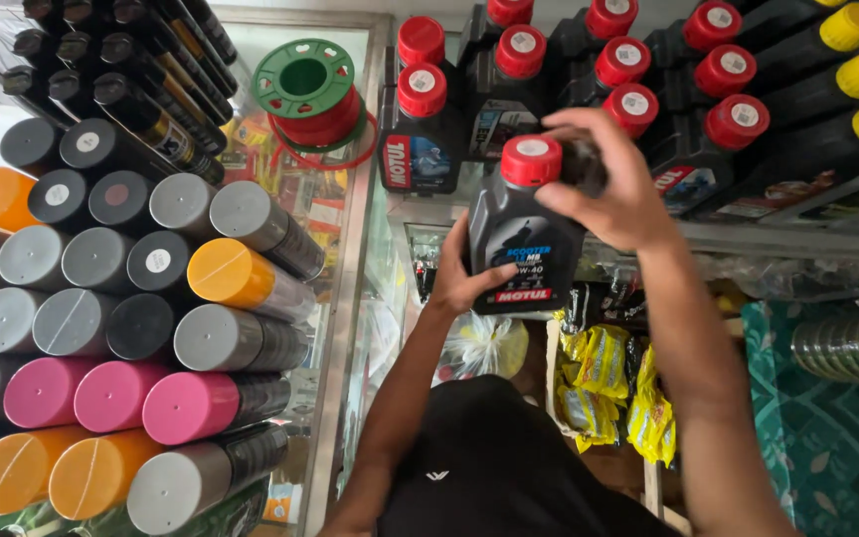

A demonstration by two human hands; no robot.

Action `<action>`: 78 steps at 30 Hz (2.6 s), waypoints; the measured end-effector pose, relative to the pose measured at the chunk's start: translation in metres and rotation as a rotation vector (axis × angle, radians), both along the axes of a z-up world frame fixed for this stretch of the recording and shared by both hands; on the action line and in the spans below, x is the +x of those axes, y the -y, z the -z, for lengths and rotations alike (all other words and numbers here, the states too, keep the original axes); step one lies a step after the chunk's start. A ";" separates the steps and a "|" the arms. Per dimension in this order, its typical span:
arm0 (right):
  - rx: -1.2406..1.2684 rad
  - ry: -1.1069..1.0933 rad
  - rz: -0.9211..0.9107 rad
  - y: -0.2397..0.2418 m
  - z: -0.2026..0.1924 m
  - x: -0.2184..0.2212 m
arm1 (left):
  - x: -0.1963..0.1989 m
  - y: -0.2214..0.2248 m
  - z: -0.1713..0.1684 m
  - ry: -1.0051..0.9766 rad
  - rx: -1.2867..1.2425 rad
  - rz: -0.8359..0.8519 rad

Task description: Wiping down and organizing bottles of motor oil on a storage shelf.

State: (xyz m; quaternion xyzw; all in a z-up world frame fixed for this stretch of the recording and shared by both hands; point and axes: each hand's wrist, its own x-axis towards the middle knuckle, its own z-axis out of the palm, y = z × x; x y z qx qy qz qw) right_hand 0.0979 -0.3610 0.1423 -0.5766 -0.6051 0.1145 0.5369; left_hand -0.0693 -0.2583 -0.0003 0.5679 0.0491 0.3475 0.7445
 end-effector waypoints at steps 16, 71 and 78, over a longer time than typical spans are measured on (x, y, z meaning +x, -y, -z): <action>0.047 0.824 0.523 0.027 0.111 -0.084 | -0.008 0.008 0.020 -0.145 -0.069 -0.060; 0.001 0.891 0.424 0.171 0.132 -0.110 | 0.001 0.181 0.091 -0.139 -0.430 -0.168; -0.010 0.924 0.542 0.140 0.111 -0.096 | -0.027 0.174 0.060 -0.300 -0.177 -0.204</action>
